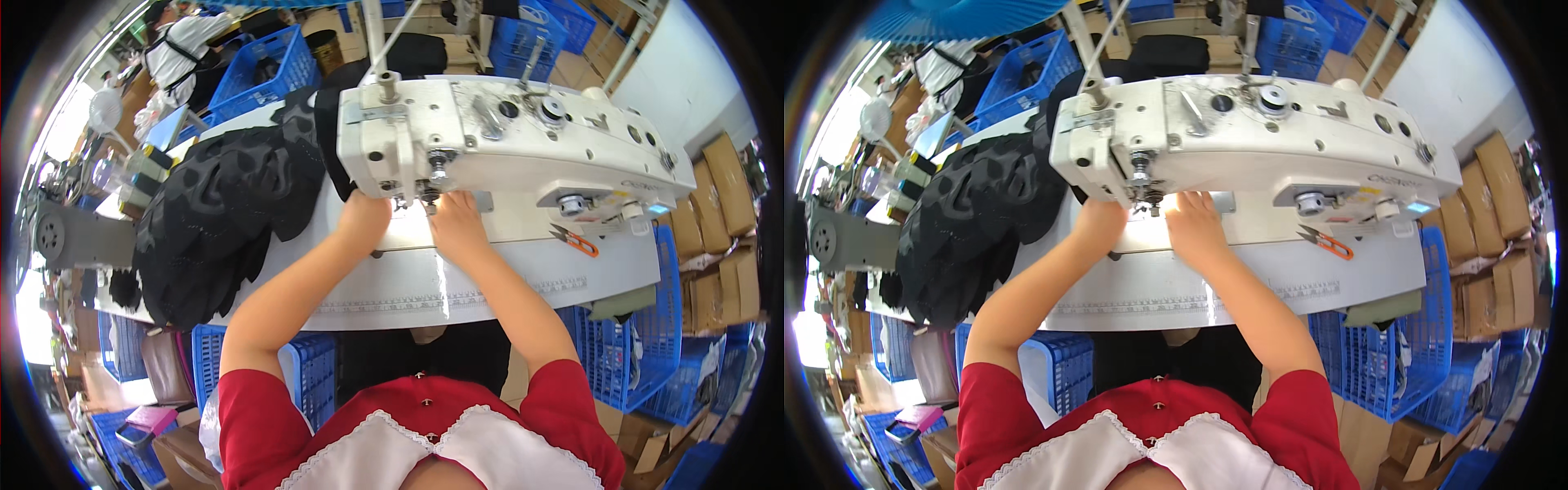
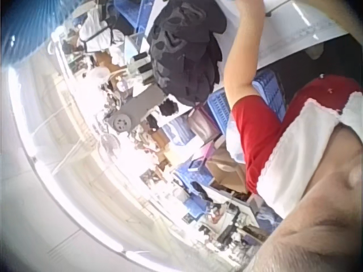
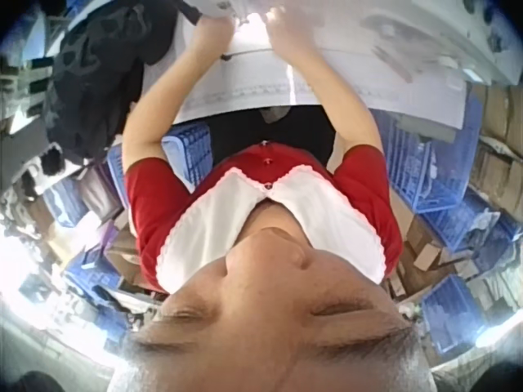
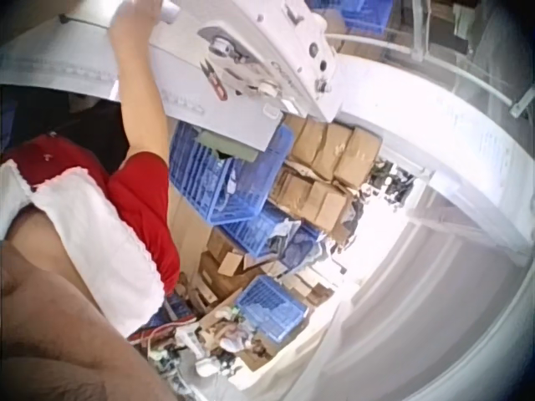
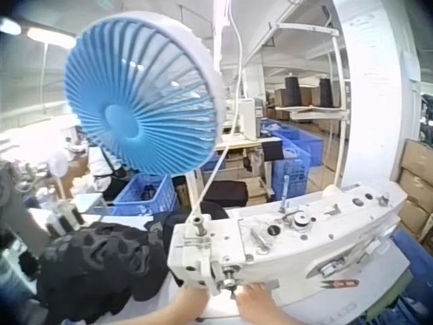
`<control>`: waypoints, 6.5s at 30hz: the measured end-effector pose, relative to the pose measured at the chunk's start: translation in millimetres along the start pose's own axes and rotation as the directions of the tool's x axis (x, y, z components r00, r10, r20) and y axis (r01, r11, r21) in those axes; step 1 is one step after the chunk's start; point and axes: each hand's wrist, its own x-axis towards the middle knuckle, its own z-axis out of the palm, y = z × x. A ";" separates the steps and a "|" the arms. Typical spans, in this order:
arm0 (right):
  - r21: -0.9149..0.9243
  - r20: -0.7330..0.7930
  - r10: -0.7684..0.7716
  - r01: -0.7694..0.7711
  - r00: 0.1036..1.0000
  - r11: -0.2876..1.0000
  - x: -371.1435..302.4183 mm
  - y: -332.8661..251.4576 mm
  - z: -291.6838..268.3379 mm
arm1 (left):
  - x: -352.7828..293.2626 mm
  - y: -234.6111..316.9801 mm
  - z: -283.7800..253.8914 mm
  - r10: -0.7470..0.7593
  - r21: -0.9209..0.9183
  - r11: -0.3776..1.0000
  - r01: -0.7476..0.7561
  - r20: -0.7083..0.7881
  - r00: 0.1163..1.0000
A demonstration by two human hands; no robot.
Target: The person sews fabric pieces together using a sewing machine and places the completed pieces into a plastic bag in a basket.
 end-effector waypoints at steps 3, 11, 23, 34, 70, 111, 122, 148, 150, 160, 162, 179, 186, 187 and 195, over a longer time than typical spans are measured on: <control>-0.028 -0.117 0.035 -0.039 0.993 0.999 -7.8 12.2 3.5 | -8.3 28.1 -25.8 0.006 0.293 0.952 -0.094 0.289 0.957; -0.126 0.047 0.000 0.005 0.999 0.992 2.0 4.2 9.1 | -135.2 47.5 -24.8 -0.353 0.425 0.859 0.286 0.087 0.931; -0.243 0.038 -0.076 0.083 0.996 0.966 -2.3 7.3 9.5 | -351.3 34.0 -35.3 -0.542 -0.287 0.840 0.461 -0.385 0.747; -0.200 -0.022 -0.159 0.152 0.987 0.968 3.1 6.5 1.7 | -618.9 57.8 -46.7 -0.922 0.238 0.226 0.945 -0.262 0.286; -0.026 -0.065 0.002 -0.004 0.998 1.000 -5.2 7.4 2.3 | 43.6 -117.9 -46.2 -0.708 0.195 0.707 0.680 0.196 0.679; 0.127 -0.140 -0.154 0.172 0.978 0.977 -14.3 17.3 -17.3 | -0.5 -9.8 -47.8 -0.272 -0.516 0.757 0.401 0.309 0.911; 0.100 -0.148 -0.154 0.170 0.977 0.980 -13.7 11.0 -19.2 | -9.9 3.1 -24.0 -0.382 -0.552 0.760 0.343 0.047 0.923; 0.129 -0.122 -0.122 0.138 0.985 0.982 -10.3 4.3 -18.5 | -6.1 4.9 -15.7 -0.362 -0.632 0.713 0.303 0.039 0.932; 0.123 -0.137 -0.130 0.147 0.982 0.981 -10.3 3.5 -17.4 | -5.4 4.2 -14.0 -0.362 -0.636 0.709 0.304 0.042 0.931; 0.138 -0.114 -0.146 0.162 0.983 0.977 -13.1 4.0 -16.7 | -3.7 2.3 -14.0 -0.352 -0.604 0.729 0.323 0.073 0.933; 0.147 -0.103 -0.142 0.157 0.984 0.977 -13.5 3.6 -16.4 | -2.7 0.7 -12.9 -0.342 -0.594 0.735 0.327 0.092 0.935; 0.171 -0.076 -0.107 0.119 0.991 0.978 -7.8 6.8 -10.9 | 8.0 -0.8 1.2 -0.365 -0.604 0.757 0.249 -0.074 0.928; 0.178 -0.048 -0.060 0.068 0.997 0.982 -4.1 3.3 -13.4 | 15.0 -2.2 8.2 -0.366 -0.601 0.768 0.222 -0.128 0.922; 0.174 -0.035 -0.055 0.060 0.998 0.983 -3.7 3.2 -13.5 | 15.2 -2.7 8.7 -0.361 -0.583 0.783 0.217 -0.140 0.922; 0.194 -0.052 -0.042 0.052 0.998 0.980 -4.1 3.8 -12.9 | 14.3 -6.2 19.3 -0.342 -0.532 0.822 0.203 -0.175 0.923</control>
